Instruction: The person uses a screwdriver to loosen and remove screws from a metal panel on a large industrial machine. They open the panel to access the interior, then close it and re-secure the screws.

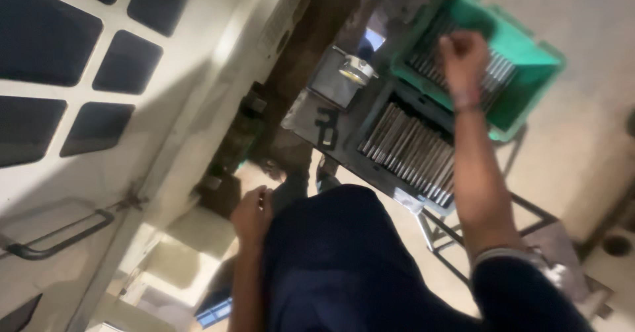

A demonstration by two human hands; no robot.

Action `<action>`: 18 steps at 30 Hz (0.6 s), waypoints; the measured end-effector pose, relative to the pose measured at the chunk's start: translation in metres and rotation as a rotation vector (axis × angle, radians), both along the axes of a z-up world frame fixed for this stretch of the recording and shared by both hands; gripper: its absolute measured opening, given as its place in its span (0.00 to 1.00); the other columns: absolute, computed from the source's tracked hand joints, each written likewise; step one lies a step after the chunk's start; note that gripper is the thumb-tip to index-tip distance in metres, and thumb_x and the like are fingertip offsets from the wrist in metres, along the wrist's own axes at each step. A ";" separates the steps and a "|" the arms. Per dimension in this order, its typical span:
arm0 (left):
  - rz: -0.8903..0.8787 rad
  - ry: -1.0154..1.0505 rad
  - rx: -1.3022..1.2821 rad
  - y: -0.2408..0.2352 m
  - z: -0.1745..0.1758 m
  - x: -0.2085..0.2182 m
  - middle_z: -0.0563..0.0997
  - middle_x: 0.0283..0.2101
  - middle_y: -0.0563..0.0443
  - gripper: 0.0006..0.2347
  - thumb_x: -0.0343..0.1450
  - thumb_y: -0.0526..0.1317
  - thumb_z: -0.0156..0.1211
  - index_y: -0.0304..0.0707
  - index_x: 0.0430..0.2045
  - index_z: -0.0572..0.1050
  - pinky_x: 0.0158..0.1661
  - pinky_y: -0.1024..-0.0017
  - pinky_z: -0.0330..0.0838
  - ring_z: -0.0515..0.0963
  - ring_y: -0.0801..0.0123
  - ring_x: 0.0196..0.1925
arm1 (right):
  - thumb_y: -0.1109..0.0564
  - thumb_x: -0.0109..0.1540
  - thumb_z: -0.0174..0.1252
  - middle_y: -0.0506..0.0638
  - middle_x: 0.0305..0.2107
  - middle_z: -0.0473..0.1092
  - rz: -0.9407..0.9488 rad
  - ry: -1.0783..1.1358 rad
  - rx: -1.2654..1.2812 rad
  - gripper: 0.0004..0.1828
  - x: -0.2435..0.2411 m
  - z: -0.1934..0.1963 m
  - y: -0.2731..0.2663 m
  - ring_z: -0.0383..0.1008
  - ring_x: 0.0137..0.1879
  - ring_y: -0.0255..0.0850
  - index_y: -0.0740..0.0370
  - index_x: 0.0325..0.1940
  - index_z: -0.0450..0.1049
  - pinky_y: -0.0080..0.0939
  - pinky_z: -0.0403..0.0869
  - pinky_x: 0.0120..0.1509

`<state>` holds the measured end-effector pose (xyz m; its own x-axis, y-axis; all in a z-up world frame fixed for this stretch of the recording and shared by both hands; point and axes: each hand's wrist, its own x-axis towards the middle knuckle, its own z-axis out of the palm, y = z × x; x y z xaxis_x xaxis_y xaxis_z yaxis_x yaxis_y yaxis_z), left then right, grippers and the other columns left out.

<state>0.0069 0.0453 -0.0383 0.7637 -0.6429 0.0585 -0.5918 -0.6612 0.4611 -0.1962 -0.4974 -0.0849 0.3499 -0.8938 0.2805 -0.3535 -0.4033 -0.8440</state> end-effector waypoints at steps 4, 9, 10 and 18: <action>0.016 0.025 0.019 -0.001 0.000 0.004 0.85 0.34 0.49 0.07 0.73 0.43 0.64 0.43 0.38 0.82 0.32 0.67 0.76 0.84 0.64 0.29 | 0.59 0.71 0.68 0.53 0.38 0.76 0.013 -0.191 -0.020 0.09 -0.024 0.051 0.102 0.77 0.43 0.37 0.65 0.49 0.75 0.35 0.77 0.48; 0.093 -0.179 -0.100 0.005 0.024 0.031 0.84 0.38 0.45 0.06 0.76 0.41 0.62 0.42 0.41 0.81 0.39 0.64 0.77 0.83 0.58 0.36 | 0.51 0.69 0.66 0.58 0.43 0.75 0.034 0.467 -0.165 0.09 -0.048 0.054 0.187 0.77 0.47 0.54 0.58 0.46 0.77 0.51 0.76 0.49; 0.079 -0.281 -0.152 0.011 0.033 0.040 0.84 0.40 0.44 0.06 0.77 0.41 0.61 0.41 0.42 0.80 0.42 0.63 0.76 0.83 0.55 0.40 | 0.49 0.67 0.65 0.60 0.46 0.74 0.034 0.541 -0.228 0.13 -0.052 0.047 0.193 0.75 0.50 0.57 0.58 0.50 0.77 0.55 0.74 0.51; 0.564 -0.985 -0.403 0.124 0.101 0.107 0.82 0.48 0.44 0.09 0.85 0.38 0.58 0.30 0.55 0.74 0.37 0.76 0.82 0.84 0.67 0.40 | 0.42 0.67 0.63 0.62 0.54 0.70 0.001 0.817 -0.273 0.26 -0.075 -0.002 0.199 0.70 0.60 0.60 0.64 0.60 0.74 0.64 0.66 0.61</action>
<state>0.1135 0.1696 0.0627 0.4463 -0.0341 0.8942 -0.4794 -0.8529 0.2067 -0.2714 -0.2980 -0.0869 0.5364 -0.8313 0.1455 -0.8073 -0.5557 -0.1986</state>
